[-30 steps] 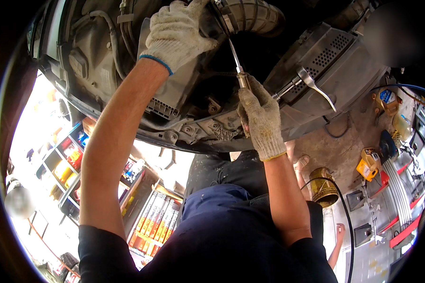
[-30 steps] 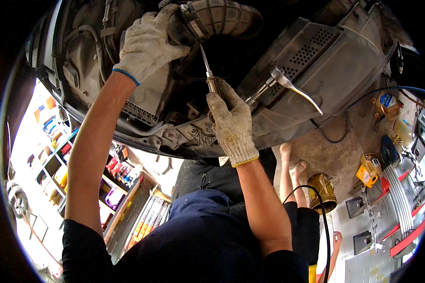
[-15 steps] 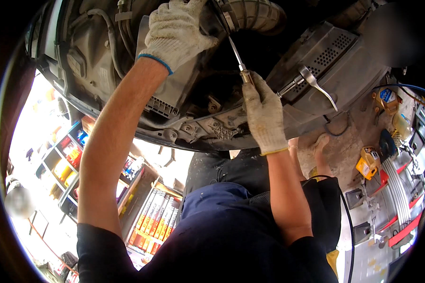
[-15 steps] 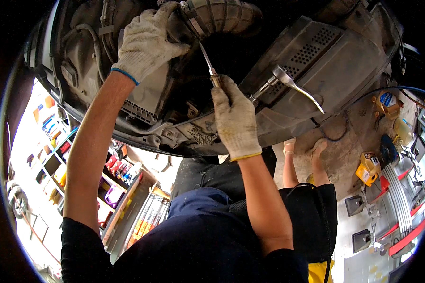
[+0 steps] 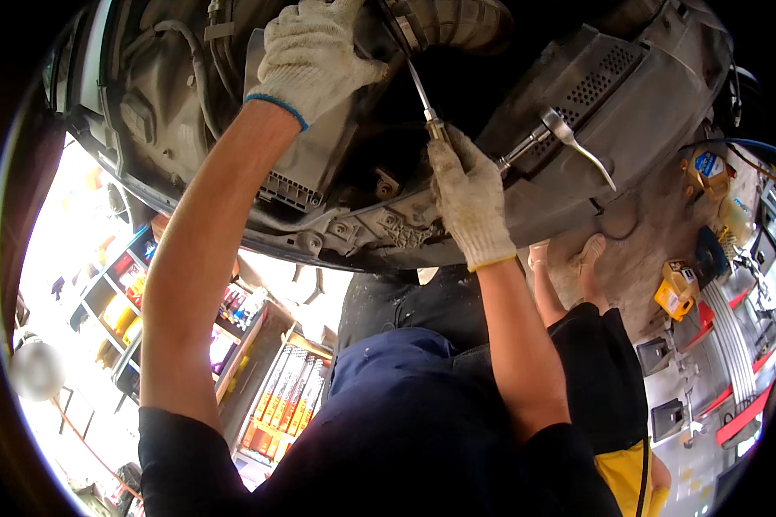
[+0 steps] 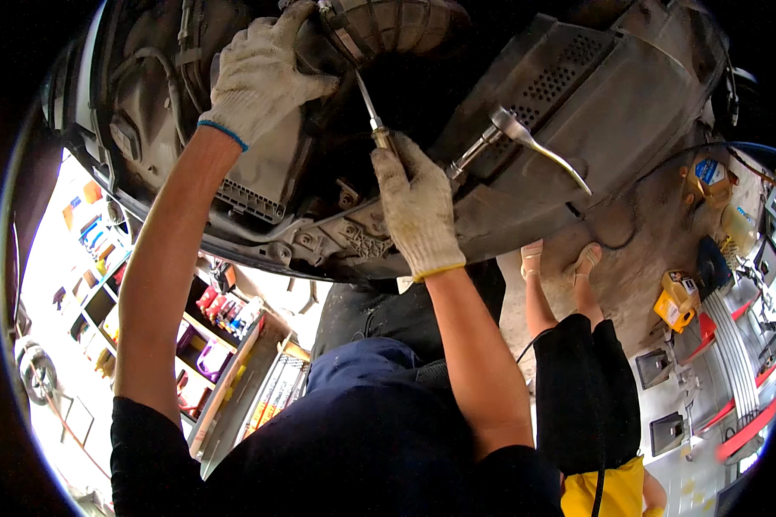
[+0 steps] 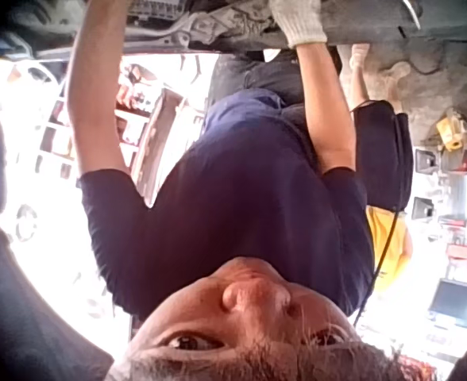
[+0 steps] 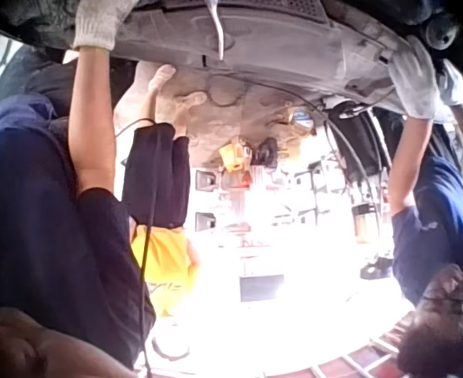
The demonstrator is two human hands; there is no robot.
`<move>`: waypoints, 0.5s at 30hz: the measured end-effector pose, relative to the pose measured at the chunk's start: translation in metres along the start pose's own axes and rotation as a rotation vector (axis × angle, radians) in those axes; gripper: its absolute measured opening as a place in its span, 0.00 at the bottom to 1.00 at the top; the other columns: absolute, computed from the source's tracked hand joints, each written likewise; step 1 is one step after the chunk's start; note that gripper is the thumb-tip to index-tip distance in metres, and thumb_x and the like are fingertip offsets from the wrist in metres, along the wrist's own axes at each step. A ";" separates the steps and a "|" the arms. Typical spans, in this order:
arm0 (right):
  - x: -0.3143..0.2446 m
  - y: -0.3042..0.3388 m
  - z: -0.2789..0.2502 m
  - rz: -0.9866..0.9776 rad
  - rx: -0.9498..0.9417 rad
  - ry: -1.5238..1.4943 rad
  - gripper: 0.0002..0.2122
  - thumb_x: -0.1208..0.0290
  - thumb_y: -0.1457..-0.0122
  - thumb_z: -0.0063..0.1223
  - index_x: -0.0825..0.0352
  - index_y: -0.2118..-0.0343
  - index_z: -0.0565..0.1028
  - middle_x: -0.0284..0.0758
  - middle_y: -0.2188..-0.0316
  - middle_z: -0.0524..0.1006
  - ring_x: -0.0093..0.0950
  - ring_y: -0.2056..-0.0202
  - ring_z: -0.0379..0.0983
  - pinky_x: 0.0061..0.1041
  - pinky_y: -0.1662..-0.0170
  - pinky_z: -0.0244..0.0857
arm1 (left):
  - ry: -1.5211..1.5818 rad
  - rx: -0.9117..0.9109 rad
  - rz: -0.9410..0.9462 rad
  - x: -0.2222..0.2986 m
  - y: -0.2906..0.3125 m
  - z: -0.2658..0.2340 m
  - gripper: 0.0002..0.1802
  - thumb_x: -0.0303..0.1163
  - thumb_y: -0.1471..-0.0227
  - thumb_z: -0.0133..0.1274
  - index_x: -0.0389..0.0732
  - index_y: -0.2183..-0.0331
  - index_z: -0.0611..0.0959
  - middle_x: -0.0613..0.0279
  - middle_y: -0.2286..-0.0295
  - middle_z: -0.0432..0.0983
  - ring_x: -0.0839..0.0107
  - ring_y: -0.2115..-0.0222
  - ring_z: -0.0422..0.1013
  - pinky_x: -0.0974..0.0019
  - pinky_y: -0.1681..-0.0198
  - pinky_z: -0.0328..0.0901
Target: The person removes the air intake assembly from a car engine. They loosen hose clamps with a ratchet, detach hoses, and lift the plastic housing out of the engine bay, placing it on the floor.
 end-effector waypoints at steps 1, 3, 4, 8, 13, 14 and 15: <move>0.003 0.003 -0.003 0.026 -0.001 0.065 0.20 0.62 0.29 0.56 0.69 0.41 0.74 0.29 0.69 0.76 0.15 0.68 0.71 0.16 0.67 0.65 | -0.006 -0.007 -0.004 0.000 0.001 0.000 0.56 0.65 0.58 0.70 0.50 0.34 0.69 0.49 0.60 0.76 0.53 0.60 0.75 0.49 0.57 0.75; -0.007 -0.003 -0.004 0.113 -0.002 0.085 0.21 0.63 0.29 0.56 0.70 0.39 0.74 0.33 0.63 0.80 0.20 0.60 0.74 0.20 0.57 0.69 | -0.025 -0.002 -0.013 0.001 0.000 0.001 0.56 0.65 0.58 0.70 0.50 0.34 0.69 0.49 0.60 0.76 0.53 0.60 0.75 0.49 0.57 0.75; -0.012 -0.003 -0.003 0.194 -0.004 0.036 0.21 0.63 0.29 0.55 0.70 0.39 0.73 0.35 0.60 0.81 0.22 0.57 0.75 0.21 0.54 0.70 | -0.042 0.007 -0.031 0.002 -0.003 0.002 0.56 0.65 0.58 0.70 0.50 0.34 0.68 0.49 0.60 0.76 0.53 0.60 0.75 0.49 0.57 0.75; -0.017 0.019 0.031 0.016 0.183 0.246 0.21 0.65 0.29 0.54 0.70 0.37 0.72 0.40 0.53 0.82 0.29 0.50 0.77 0.23 0.47 0.72 | 0.013 0.043 0.040 -0.004 0.001 0.009 0.56 0.66 0.58 0.69 0.52 0.34 0.69 0.47 0.57 0.76 0.51 0.56 0.76 0.49 0.53 0.74; 0.015 0.015 0.116 -0.024 0.275 -0.232 0.22 0.68 0.26 0.47 0.71 0.33 0.63 0.44 0.46 0.77 0.36 0.44 0.74 0.31 0.38 0.67 | -0.013 -0.069 -0.033 0.003 0.001 0.001 0.56 0.65 0.57 0.69 0.52 0.33 0.68 0.47 0.56 0.76 0.50 0.55 0.75 0.49 0.52 0.73; 0.021 0.006 0.129 -0.116 0.363 -0.315 0.23 0.68 0.26 0.46 0.71 0.33 0.62 0.44 0.46 0.77 0.37 0.45 0.74 0.32 0.38 0.65 | -0.014 -0.095 -0.051 0.010 -0.004 -0.002 0.55 0.65 0.57 0.69 0.52 0.33 0.68 0.46 0.57 0.76 0.50 0.55 0.74 0.49 0.52 0.73; 0.022 0.001 0.137 -0.042 0.340 -0.364 0.21 0.67 0.26 0.46 0.69 0.35 0.64 0.41 0.51 0.78 0.34 0.51 0.75 0.31 0.46 0.69 | 0.001 -0.097 -0.051 0.009 -0.003 -0.001 0.55 0.64 0.56 0.69 0.51 0.33 0.68 0.46 0.57 0.76 0.50 0.55 0.75 0.49 0.52 0.73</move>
Point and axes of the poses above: each hand's wrist, its own y-axis away from the middle knuckle, its own z-axis out of the palm, x = y × z, the point moved 6 cm from there along -y, towards the middle knuckle
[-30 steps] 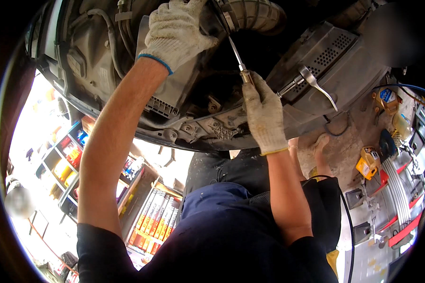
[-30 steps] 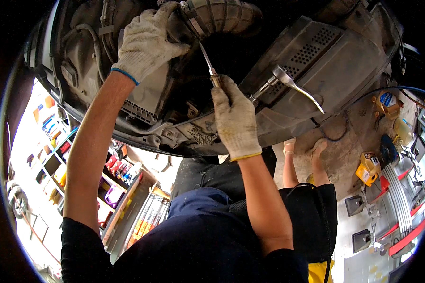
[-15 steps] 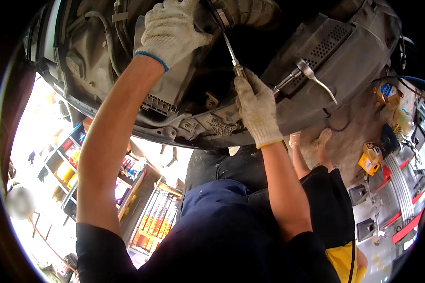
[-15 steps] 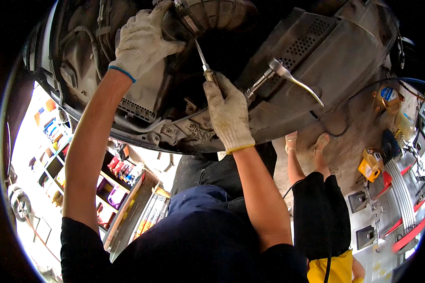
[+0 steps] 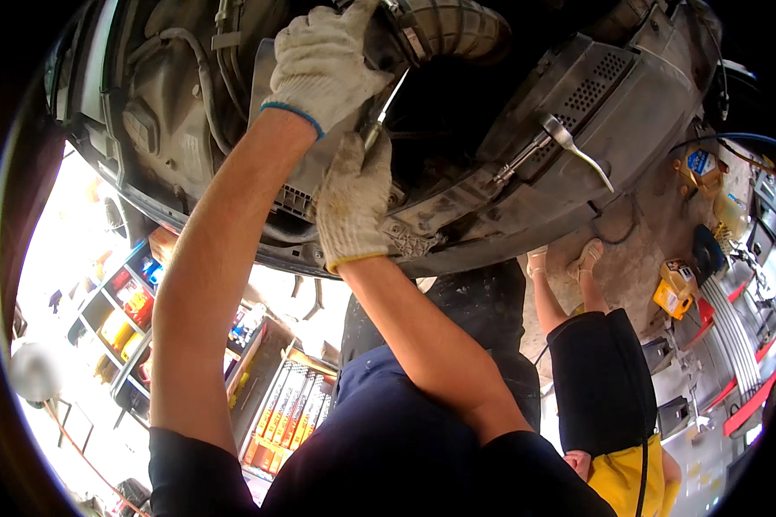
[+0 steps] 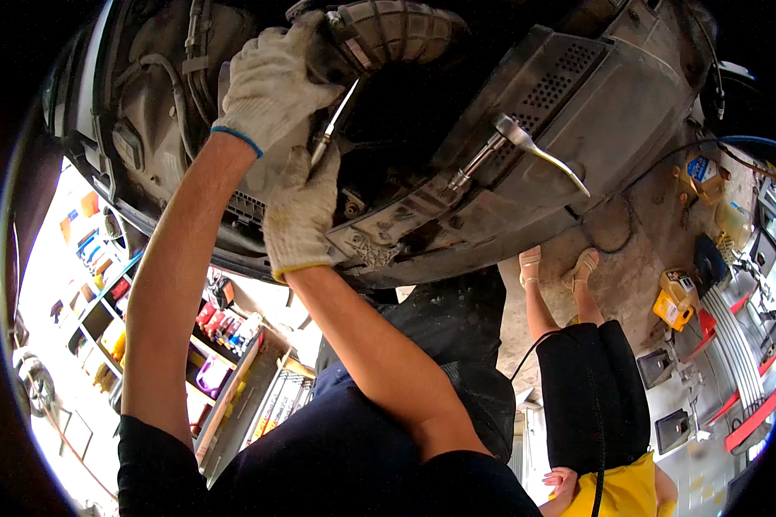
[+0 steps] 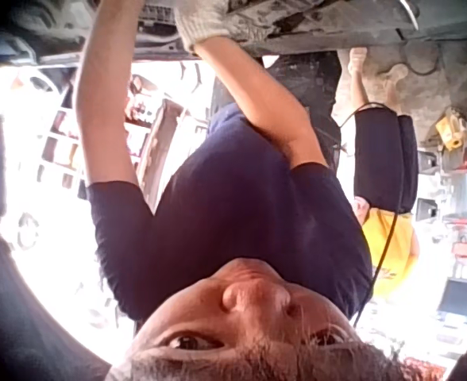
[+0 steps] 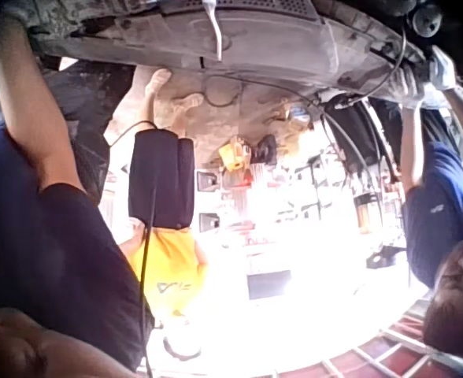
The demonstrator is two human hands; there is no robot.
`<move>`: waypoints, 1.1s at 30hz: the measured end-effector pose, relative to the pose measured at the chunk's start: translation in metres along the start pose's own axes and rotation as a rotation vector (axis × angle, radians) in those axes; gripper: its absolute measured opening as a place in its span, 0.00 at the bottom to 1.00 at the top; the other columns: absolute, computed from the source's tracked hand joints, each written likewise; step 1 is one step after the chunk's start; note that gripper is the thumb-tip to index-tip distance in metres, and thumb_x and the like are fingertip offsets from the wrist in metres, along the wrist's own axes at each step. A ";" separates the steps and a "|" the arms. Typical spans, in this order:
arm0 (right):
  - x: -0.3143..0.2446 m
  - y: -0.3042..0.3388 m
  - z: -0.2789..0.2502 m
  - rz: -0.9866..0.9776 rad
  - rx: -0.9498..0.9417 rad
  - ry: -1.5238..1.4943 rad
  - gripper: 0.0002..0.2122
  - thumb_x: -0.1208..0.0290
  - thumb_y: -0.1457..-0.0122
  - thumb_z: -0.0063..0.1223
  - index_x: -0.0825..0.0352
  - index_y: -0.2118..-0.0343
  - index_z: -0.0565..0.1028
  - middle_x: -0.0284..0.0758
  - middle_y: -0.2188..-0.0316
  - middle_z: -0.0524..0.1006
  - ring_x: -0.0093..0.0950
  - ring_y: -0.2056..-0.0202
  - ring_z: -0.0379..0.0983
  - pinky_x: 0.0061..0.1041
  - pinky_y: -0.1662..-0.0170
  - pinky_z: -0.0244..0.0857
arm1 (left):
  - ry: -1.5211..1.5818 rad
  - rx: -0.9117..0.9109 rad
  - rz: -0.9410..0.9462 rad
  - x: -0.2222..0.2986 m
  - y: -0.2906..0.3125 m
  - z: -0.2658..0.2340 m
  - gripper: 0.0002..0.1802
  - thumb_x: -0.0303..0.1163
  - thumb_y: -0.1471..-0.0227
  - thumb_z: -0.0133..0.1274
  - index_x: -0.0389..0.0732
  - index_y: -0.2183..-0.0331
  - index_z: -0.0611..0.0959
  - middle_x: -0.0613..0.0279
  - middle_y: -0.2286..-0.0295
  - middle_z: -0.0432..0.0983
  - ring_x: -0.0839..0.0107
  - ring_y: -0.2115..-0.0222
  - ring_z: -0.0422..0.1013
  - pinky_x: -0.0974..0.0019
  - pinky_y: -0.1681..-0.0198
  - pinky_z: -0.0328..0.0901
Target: The person removes the air intake assembly from a car engine. They loosen hose clamps with a ratchet, detach hoses, and lift the plastic housing out of the engine bay, placing it on the floor.
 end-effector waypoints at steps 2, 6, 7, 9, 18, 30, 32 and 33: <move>0.001 0.004 0.001 0.161 -0.042 -0.079 0.17 0.65 0.26 0.46 0.66 0.40 0.66 0.35 0.60 0.76 0.28 0.63 0.73 0.28 0.60 0.71 | 0.038 -0.001 0.008 0.000 -0.002 0.004 0.54 0.64 0.56 0.69 0.51 0.34 0.69 0.45 0.58 0.77 0.50 0.56 0.75 0.49 0.53 0.74; -0.035 0.017 -0.029 0.444 -0.291 -0.263 0.15 0.48 0.26 0.45 0.53 0.49 0.71 0.23 0.81 0.59 0.16 0.85 0.54 0.18 0.84 0.48 | -0.073 0.177 0.097 -0.010 0.010 0.009 0.52 0.67 0.50 0.63 0.47 0.33 0.69 0.46 0.64 0.77 0.55 0.65 0.75 0.54 0.61 0.74; -0.042 0.018 -0.034 0.582 -0.339 -0.475 0.15 0.48 0.27 0.46 0.54 0.49 0.72 0.23 0.82 0.58 0.15 0.85 0.53 0.17 0.84 0.45 | -0.219 0.050 0.000 -0.012 0.006 0.021 0.52 0.68 0.49 0.61 0.47 0.33 0.68 0.47 0.66 0.76 0.56 0.66 0.73 0.54 0.62 0.73; -0.046 0.008 -0.035 0.677 -0.718 -1.009 0.15 0.50 0.27 0.47 0.56 0.49 0.72 0.23 0.82 0.58 0.15 0.86 0.53 0.17 0.84 0.44 | -0.509 -0.209 -0.183 -0.012 -0.003 0.036 0.53 0.69 0.47 0.58 0.46 0.32 0.67 0.49 0.68 0.74 0.58 0.69 0.71 0.55 0.64 0.72; -0.028 -0.032 -0.068 -0.123 -0.164 0.241 0.13 0.59 0.27 0.49 0.61 0.48 0.74 0.27 0.84 0.66 0.21 0.87 0.60 0.25 0.84 0.54 | -0.166 0.230 0.113 -0.008 0.014 0.001 0.62 0.72 0.54 0.62 0.45 0.30 0.62 0.51 0.66 0.74 0.57 0.64 0.73 0.59 0.62 0.73; -0.061 -0.009 -0.042 0.533 -0.199 -0.249 0.11 0.58 0.27 0.48 0.60 0.53 0.72 0.24 0.83 0.63 0.18 0.86 0.55 0.20 0.84 0.50 | -0.038 0.139 0.048 -0.006 0.014 0.000 0.59 0.71 0.54 0.63 0.52 0.30 0.62 0.51 0.63 0.72 0.56 0.61 0.72 0.57 0.59 0.71; -0.059 -0.018 -0.050 0.378 -0.206 0.006 0.10 0.62 0.28 0.51 0.61 0.53 0.74 0.25 0.81 0.67 0.19 0.84 0.58 0.22 0.81 0.56 | -0.022 0.164 0.056 -0.010 0.011 0.006 0.58 0.71 0.55 0.64 0.51 0.31 0.64 0.51 0.65 0.72 0.56 0.63 0.72 0.57 0.61 0.71; -0.060 -0.024 -0.049 0.259 -0.215 0.165 0.10 0.63 0.28 0.52 0.63 0.52 0.75 0.26 0.80 0.69 0.19 0.83 0.61 0.22 0.79 0.59 | -0.017 0.179 0.066 -0.010 0.007 -0.007 0.58 0.71 0.55 0.64 0.51 0.31 0.65 0.51 0.65 0.72 0.56 0.64 0.72 0.57 0.62 0.71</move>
Point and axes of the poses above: each hand's wrist, its own y-axis away from the middle knuckle, its own z-axis out of the palm, x = y × z, the point moved 6 cm from there along -y, towards the middle knuckle
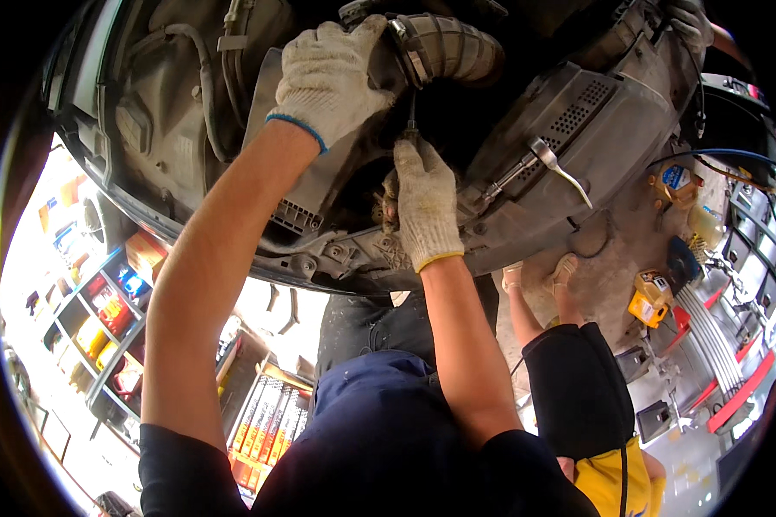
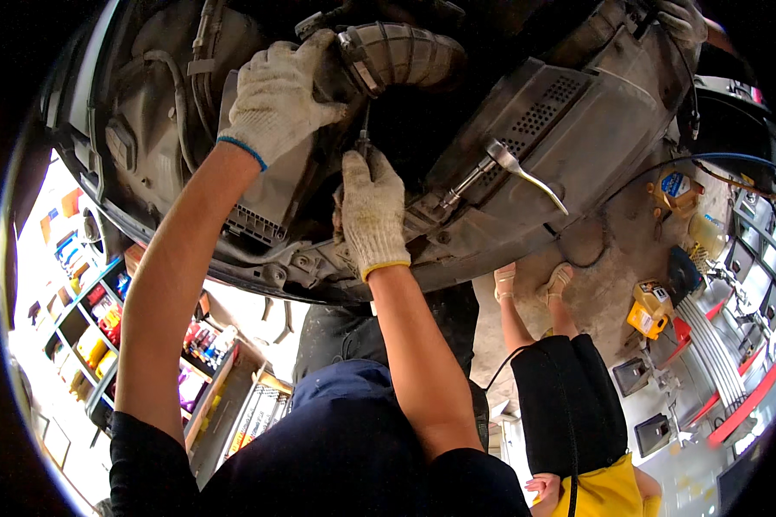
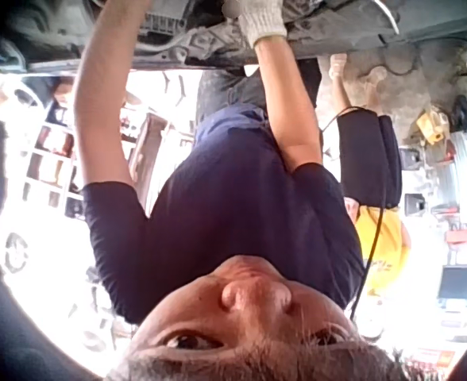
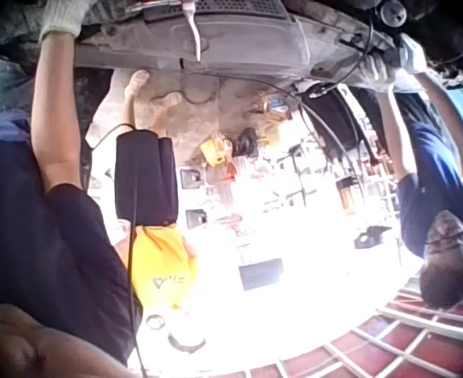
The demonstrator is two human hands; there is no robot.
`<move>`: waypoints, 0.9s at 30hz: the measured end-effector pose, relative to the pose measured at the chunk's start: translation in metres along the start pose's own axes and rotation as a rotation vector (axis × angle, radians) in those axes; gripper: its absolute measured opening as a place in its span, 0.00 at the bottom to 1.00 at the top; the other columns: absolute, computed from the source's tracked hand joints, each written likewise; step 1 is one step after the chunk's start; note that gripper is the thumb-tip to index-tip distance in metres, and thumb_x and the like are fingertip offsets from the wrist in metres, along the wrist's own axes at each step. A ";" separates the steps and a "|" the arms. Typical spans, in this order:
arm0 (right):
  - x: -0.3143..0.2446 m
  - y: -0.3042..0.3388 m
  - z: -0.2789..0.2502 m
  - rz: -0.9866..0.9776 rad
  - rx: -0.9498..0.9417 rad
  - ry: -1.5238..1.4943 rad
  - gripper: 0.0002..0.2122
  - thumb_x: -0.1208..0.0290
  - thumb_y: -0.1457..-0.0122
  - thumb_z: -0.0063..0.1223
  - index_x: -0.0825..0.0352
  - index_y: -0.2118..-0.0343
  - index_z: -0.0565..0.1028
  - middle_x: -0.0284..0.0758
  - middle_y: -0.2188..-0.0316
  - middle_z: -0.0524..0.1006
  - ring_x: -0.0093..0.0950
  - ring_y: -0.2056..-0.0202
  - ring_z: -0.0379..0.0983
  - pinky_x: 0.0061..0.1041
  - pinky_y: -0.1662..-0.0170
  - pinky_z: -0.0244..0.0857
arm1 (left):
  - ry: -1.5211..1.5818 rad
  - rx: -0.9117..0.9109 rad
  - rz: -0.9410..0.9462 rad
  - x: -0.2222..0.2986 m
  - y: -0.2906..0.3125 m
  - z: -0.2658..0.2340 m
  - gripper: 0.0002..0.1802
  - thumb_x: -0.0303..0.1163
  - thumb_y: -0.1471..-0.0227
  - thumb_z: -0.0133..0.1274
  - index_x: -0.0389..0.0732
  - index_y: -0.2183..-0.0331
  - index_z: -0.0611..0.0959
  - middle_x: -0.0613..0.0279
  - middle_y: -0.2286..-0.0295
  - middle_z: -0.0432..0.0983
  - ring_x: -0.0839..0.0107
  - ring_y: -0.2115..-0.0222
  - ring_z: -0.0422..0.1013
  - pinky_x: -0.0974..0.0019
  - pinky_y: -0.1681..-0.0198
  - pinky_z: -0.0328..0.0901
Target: The person removes the air intake assembly from a car engine. They loosen hose clamps with a ratchet, detach hoses, and lift the plastic housing out of the engine bay, placing it on the floor.
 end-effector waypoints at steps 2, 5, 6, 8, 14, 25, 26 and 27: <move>0.003 -0.010 -0.021 -0.068 0.014 0.110 0.16 0.66 0.29 0.52 0.71 0.45 0.75 0.29 0.71 0.75 0.17 0.74 0.69 0.20 0.71 0.65 | -0.068 -0.095 -0.027 0.005 -0.002 -0.005 0.57 0.71 0.56 0.63 0.51 0.33 0.67 0.52 0.67 0.72 0.58 0.66 0.71 0.58 0.64 0.70; -0.020 -0.016 -0.053 -0.136 0.066 0.527 0.18 0.64 0.29 0.54 0.71 0.43 0.74 0.28 0.75 0.74 0.17 0.76 0.68 0.19 0.73 0.64 | -0.074 0.027 0.024 0.001 0.006 0.005 0.59 0.74 0.56 0.61 0.49 0.33 0.67 0.53 0.68 0.71 0.61 0.67 0.70 0.60 0.65 0.70; -0.041 -0.009 -0.049 -0.120 -0.035 0.556 0.19 0.63 0.30 0.55 0.71 0.43 0.74 0.28 0.76 0.73 0.17 0.78 0.68 0.19 0.75 0.64 | -0.047 0.062 0.019 0.001 0.004 0.004 0.60 0.74 0.57 0.62 0.48 0.32 0.67 0.53 0.67 0.72 0.61 0.67 0.70 0.59 0.64 0.70; -0.043 -0.004 -0.050 0.050 -0.080 0.390 0.21 0.61 0.30 0.55 0.67 0.40 0.71 0.26 0.79 0.71 0.17 0.83 0.65 0.21 0.82 0.60 | -0.126 -0.131 0.030 0.005 0.007 0.011 0.60 0.73 0.57 0.63 0.49 0.32 0.66 0.53 0.66 0.72 0.60 0.66 0.70 0.57 0.62 0.70; -0.002 0.008 0.023 0.265 -0.142 -0.561 0.10 0.55 0.29 0.52 0.56 0.58 0.71 0.24 0.80 0.66 0.18 0.83 0.59 0.20 0.83 0.49 | -0.031 -0.095 -0.018 0.003 0.005 0.001 0.59 0.71 0.55 0.63 0.49 0.31 0.66 0.52 0.66 0.73 0.60 0.67 0.71 0.56 0.63 0.70; -0.026 0.011 0.007 0.238 -0.026 -0.319 0.08 0.61 0.28 0.51 0.57 0.63 0.69 0.23 0.81 0.65 0.15 0.85 0.57 0.16 0.84 0.47 | 0.008 -0.097 -0.066 0.000 0.002 -0.004 0.56 0.65 0.55 0.67 0.50 0.31 0.66 0.48 0.64 0.74 0.57 0.63 0.72 0.57 0.62 0.71; -0.014 0.013 0.032 0.203 0.033 -0.467 0.09 0.60 0.29 0.53 0.55 0.64 0.68 0.22 0.82 0.64 0.16 0.84 0.57 0.19 0.81 0.51 | -0.011 -0.113 -0.056 0.002 0.000 -0.001 0.56 0.64 0.55 0.67 0.50 0.31 0.66 0.49 0.64 0.74 0.57 0.63 0.72 0.57 0.62 0.71; -0.011 0.009 0.040 0.176 0.094 -0.489 0.09 0.59 0.29 0.53 0.53 0.65 0.68 0.22 0.81 0.65 0.17 0.83 0.57 0.22 0.80 0.53 | -0.033 -0.136 -0.047 0.001 0.000 -0.001 0.56 0.64 0.55 0.67 0.51 0.32 0.66 0.49 0.64 0.74 0.57 0.63 0.72 0.57 0.62 0.71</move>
Point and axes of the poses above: each hand's wrist, its own y-axis away from the middle knuckle, its own z-axis out of the palm, x = y × z, the point moved 6 cm from there along -y, towards the middle knuckle
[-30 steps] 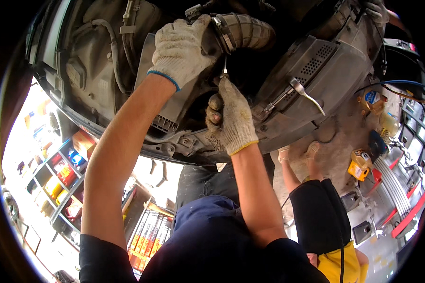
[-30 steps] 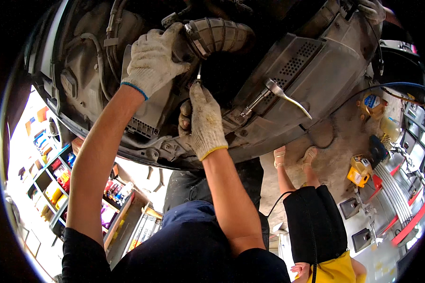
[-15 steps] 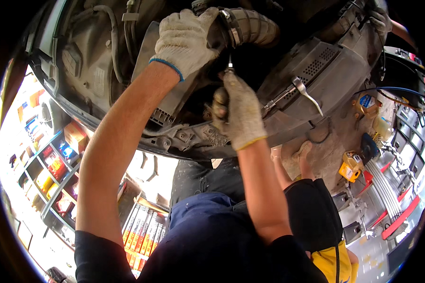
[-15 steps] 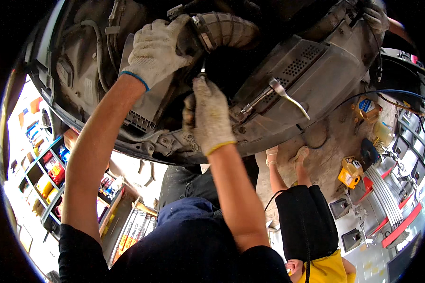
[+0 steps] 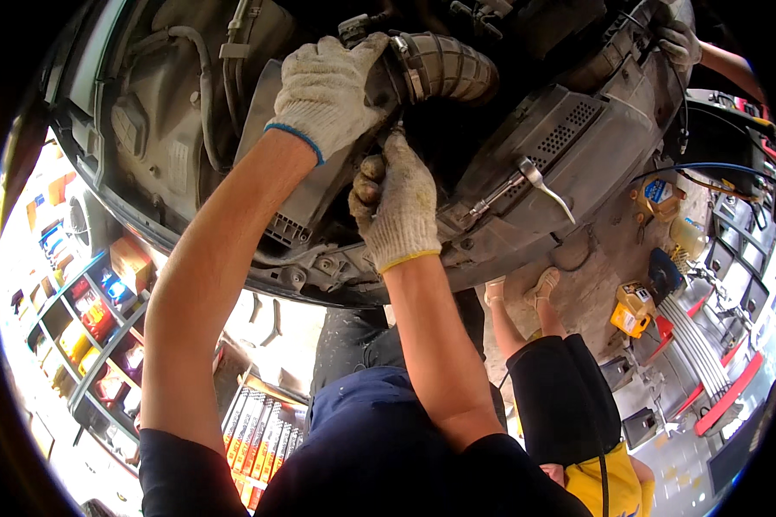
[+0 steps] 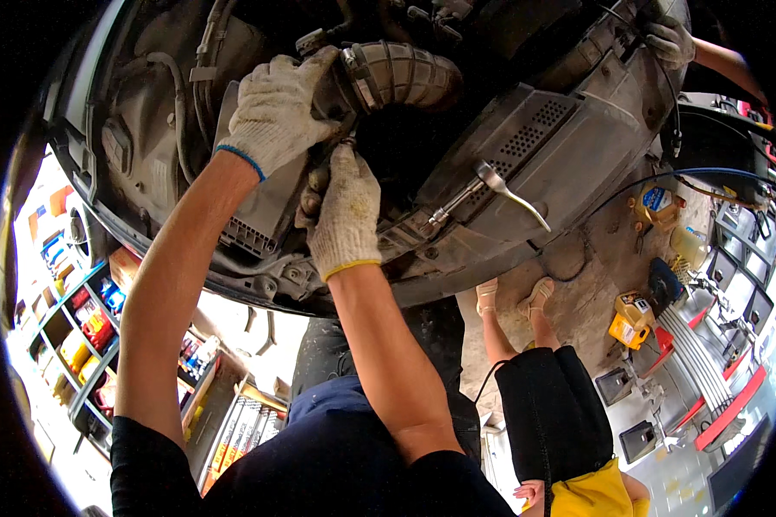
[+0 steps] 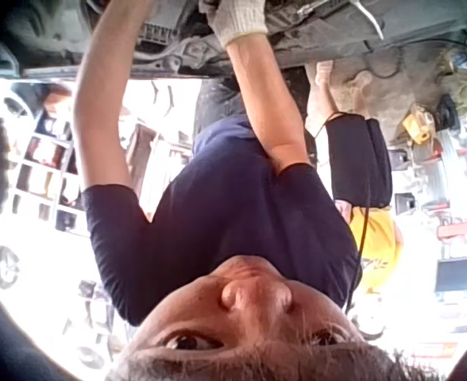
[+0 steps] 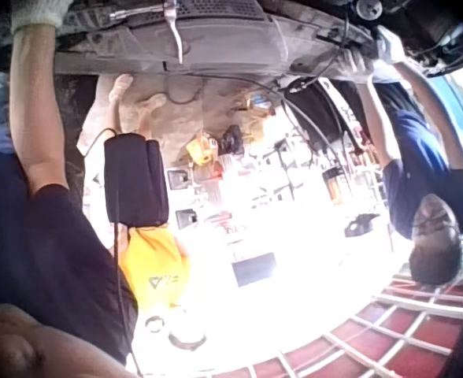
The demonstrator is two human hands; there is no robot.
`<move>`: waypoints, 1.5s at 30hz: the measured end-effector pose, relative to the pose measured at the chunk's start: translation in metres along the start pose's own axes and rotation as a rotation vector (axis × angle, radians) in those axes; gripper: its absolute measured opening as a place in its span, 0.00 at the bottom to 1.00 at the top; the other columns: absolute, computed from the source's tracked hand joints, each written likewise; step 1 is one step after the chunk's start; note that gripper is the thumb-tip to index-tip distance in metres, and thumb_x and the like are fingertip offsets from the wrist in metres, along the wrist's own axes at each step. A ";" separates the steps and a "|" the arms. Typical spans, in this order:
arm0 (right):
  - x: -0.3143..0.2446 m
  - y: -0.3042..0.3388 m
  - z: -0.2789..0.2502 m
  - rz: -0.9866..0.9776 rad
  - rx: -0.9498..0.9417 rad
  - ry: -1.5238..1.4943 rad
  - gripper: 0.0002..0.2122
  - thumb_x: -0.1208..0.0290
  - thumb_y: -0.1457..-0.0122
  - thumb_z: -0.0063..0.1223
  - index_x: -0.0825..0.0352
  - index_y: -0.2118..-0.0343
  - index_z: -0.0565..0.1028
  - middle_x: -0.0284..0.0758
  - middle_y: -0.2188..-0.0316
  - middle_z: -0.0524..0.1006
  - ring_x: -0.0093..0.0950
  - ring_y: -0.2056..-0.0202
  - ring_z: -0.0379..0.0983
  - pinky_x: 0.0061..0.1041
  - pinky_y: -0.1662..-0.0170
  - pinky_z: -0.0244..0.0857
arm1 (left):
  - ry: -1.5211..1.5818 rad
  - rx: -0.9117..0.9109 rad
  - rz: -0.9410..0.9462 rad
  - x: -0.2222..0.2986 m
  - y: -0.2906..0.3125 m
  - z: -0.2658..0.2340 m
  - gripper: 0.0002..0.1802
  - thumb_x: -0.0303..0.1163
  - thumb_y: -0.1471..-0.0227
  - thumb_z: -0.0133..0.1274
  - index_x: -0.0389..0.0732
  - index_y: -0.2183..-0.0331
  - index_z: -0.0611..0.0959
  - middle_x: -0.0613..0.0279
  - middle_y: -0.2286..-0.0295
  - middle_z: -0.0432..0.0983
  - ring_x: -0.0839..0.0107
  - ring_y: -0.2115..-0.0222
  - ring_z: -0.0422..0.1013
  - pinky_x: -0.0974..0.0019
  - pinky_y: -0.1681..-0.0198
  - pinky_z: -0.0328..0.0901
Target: The person removes the air intake assembly from a car engine. They loosen hose clamps with a ratchet, detach hoses, and lift the plastic housing out of the engine bay, placing it on the floor.
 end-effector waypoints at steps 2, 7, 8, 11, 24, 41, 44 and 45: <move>-0.013 0.000 -0.007 0.030 -0.068 0.111 0.09 0.59 0.28 0.51 0.54 0.65 0.69 0.22 0.81 0.64 0.16 0.84 0.56 0.20 0.81 0.51 | 0.048 0.027 0.033 -0.001 -0.001 -0.004 0.54 0.64 0.54 0.67 0.51 0.32 0.67 0.50 0.66 0.74 0.58 0.64 0.72 0.57 0.65 0.70; -0.090 -0.017 -0.045 0.117 -0.340 0.511 0.06 0.64 0.29 0.52 0.57 0.65 0.71 0.26 0.77 0.71 0.13 0.81 0.61 0.13 0.82 0.50 | 0.053 -0.067 0.012 -0.002 0.001 -0.012 0.54 0.65 0.54 0.66 0.51 0.32 0.67 0.49 0.65 0.73 0.56 0.64 0.73 0.55 0.65 0.70; -0.091 -0.017 -0.043 0.109 -0.305 0.419 0.06 0.65 0.29 0.51 0.58 0.64 0.72 0.26 0.78 0.70 0.13 0.83 0.60 0.13 0.83 0.50 | 0.067 -0.095 0.015 0.001 -0.003 -0.011 0.54 0.64 0.54 0.66 0.52 0.32 0.67 0.49 0.65 0.73 0.56 0.64 0.73 0.55 0.65 0.70; -0.040 -0.001 -0.009 0.076 -0.042 0.206 0.07 0.65 0.32 0.57 0.60 0.66 0.73 0.28 0.77 0.72 0.17 0.82 0.61 0.16 0.81 0.53 | 0.040 -0.121 -0.008 -0.007 -0.006 -0.007 0.57 0.60 0.55 0.68 0.58 0.29 0.62 0.48 0.60 0.72 0.52 0.61 0.74 0.53 0.58 0.72; -0.107 0.048 -0.053 -0.356 -0.065 1.529 0.24 0.63 0.34 0.52 0.73 0.40 0.69 0.56 0.56 0.79 0.49 0.51 0.78 0.40 0.46 0.68 | 0.040 0.044 -0.086 0.028 -0.029 -0.013 0.48 0.65 0.51 0.62 0.39 0.41 0.73 0.51 0.43 0.69 0.53 0.38 0.62 0.46 0.32 0.53; -0.171 -0.018 0.099 -1.084 0.185 1.847 0.24 0.52 0.42 0.68 0.64 0.53 0.71 0.40 0.66 0.83 0.38 0.62 0.83 0.36 0.60 0.78 | 0.286 -0.063 -0.133 0.017 -0.035 -0.028 0.49 0.55 0.53 0.66 0.57 0.33 0.69 0.59 0.44 0.71 0.52 0.40 0.63 0.50 0.36 0.58; -0.183 -0.021 0.093 -1.045 0.160 1.914 0.24 0.56 0.44 0.68 0.66 0.53 0.72 0.40 0.66 0.83 0.38 0.62 0.83 0.38 0.59 0.78 | 0.285 -0.013 -0.119 0.017 -0.030 -0.032 0.47 0.56 0.51 0.65 0.55 0.33 0.69 0.59 0.46 0.71 0.53 0.41 0.63 0.49 0.37 0.58; -0.187 -0.020 0.095 -1.049 0.148 1.948 0.23 0.57 0.44 0.68 0.66 0.54 0.72 0.40 0.66 0.83 0.38 0.63 0.83 0.38 0.60 0.78 | 0.269 0.009 -0.116 0.013 -0.028 -0.034 0.46 0.56 0.51 0.65 0.54 0.34 0.70 0.60 0.47 0.71 0.54 0.41 0.64 0.48 0.38 0.59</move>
Point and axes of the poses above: each hand's wrist, its own y-axis away from the middle knuckle, its own z-axis out of the palm, x = y × z, the point moved 6 cm from there along -y, towards the middle knuckle
